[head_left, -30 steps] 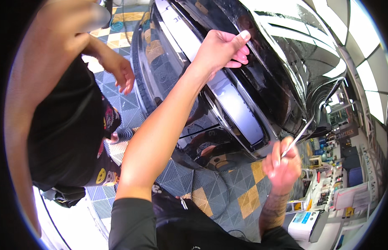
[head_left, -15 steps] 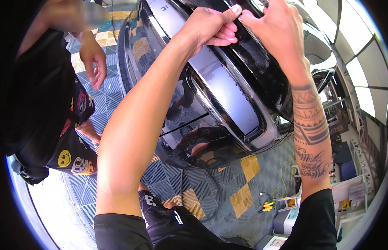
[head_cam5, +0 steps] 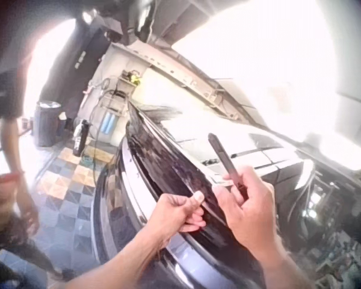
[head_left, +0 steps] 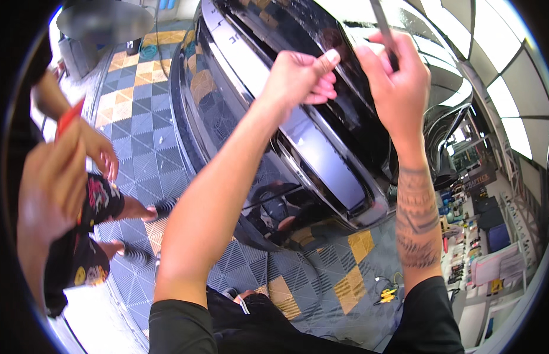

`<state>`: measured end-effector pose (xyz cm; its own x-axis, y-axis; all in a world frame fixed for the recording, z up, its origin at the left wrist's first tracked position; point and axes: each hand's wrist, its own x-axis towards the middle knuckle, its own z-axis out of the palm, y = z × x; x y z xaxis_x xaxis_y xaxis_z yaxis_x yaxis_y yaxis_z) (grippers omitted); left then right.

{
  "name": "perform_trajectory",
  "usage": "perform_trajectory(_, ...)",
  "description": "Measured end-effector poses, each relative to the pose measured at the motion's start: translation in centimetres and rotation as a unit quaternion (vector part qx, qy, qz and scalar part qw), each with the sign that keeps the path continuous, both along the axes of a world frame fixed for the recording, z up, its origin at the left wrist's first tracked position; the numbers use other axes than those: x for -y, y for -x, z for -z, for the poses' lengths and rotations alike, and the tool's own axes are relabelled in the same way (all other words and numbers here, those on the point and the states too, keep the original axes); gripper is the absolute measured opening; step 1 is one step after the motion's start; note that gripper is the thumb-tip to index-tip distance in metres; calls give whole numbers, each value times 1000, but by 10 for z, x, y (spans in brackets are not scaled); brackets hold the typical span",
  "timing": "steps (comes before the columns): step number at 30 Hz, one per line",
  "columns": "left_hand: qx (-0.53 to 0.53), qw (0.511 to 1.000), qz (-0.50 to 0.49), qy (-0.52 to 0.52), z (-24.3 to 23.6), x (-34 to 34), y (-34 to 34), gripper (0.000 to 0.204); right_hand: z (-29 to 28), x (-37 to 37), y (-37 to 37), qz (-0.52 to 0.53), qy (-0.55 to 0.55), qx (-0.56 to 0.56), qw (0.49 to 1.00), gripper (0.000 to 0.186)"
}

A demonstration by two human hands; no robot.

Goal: The person applies a transparent protective film to the rear bumper of a black car. They smooth the film with a red squeegee, trim excess edges with a blade, and use a black block to press the film into contours. A coworker assists by squeegeeing adjacent areas.

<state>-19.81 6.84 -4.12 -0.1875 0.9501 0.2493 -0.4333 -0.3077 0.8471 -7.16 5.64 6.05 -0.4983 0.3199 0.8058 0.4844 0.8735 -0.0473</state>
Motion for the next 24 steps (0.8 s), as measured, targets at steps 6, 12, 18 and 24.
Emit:
perform_trajectory(6, 13, 994, 61, -93, 6, -13, -3, 43, -6, -9, 20, 81, -36, 57, 994, 26)
perform_trajectory(12, 66, 985, 49, -154, 9, -18, -13, 42, -4, 18, 70, 249, 22, 69, 966, 51)
perform_trajectory(18, 110, 982, 77, -134, 6, -13, -17, 38, 1, 3, 75, 273, -101, 138, 947, 60)
perform_trajectory(24, 118, 983, 96, -107, 7, -16, -13, 42, -7, 19, 27, 109, -10, 81, 991, 22)
